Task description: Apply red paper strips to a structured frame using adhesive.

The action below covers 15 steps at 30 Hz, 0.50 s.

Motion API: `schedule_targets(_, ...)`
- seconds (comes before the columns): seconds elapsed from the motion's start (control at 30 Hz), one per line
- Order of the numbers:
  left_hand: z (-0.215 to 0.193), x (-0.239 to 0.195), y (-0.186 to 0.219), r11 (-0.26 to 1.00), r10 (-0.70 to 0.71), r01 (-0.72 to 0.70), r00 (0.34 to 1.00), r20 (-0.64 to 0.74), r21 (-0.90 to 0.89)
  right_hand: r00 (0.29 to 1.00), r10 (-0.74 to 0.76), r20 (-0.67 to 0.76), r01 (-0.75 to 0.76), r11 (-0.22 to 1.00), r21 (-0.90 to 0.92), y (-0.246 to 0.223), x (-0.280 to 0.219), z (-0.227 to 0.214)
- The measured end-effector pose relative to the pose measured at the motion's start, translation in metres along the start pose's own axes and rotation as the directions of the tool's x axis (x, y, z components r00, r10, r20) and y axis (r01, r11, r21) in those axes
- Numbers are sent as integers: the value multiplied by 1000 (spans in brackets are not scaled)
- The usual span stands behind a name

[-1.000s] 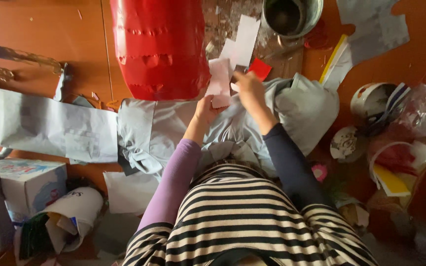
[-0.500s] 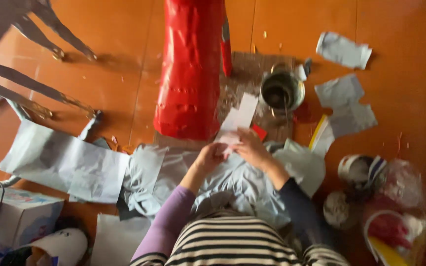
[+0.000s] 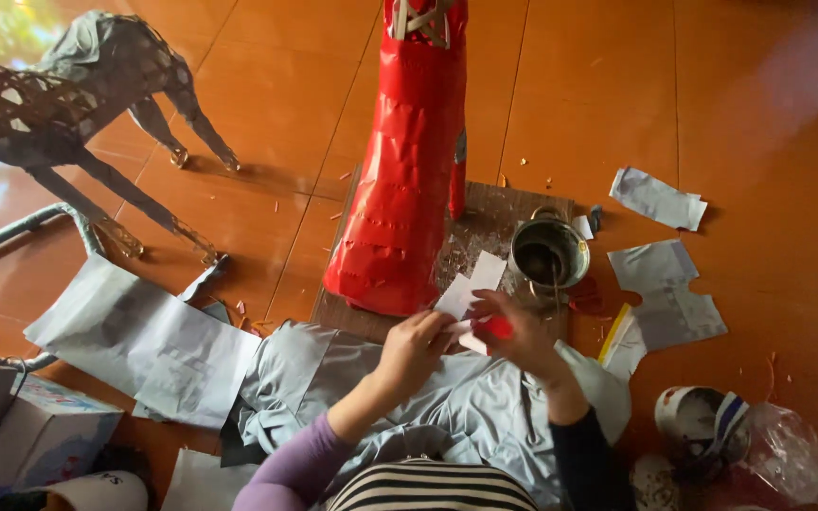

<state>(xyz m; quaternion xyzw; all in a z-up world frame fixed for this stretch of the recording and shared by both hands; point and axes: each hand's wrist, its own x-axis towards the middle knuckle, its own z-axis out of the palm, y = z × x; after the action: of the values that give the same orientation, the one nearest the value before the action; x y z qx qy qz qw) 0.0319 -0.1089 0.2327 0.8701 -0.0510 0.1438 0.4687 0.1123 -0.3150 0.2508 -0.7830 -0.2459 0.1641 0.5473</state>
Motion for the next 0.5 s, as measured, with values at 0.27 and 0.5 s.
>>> schedule_targets(0.27, -119, 117, 18, 982, 43, -70, 987, -158, -175, 866, -499, -20, 476, 813, 335, -28, 114, -92)
schedule_targets(0.5, -163, 274, -17, 608, 19, -186, 975, -221, -772, 914, -286, -288, 396, 780, 483, -78, 267, -118)
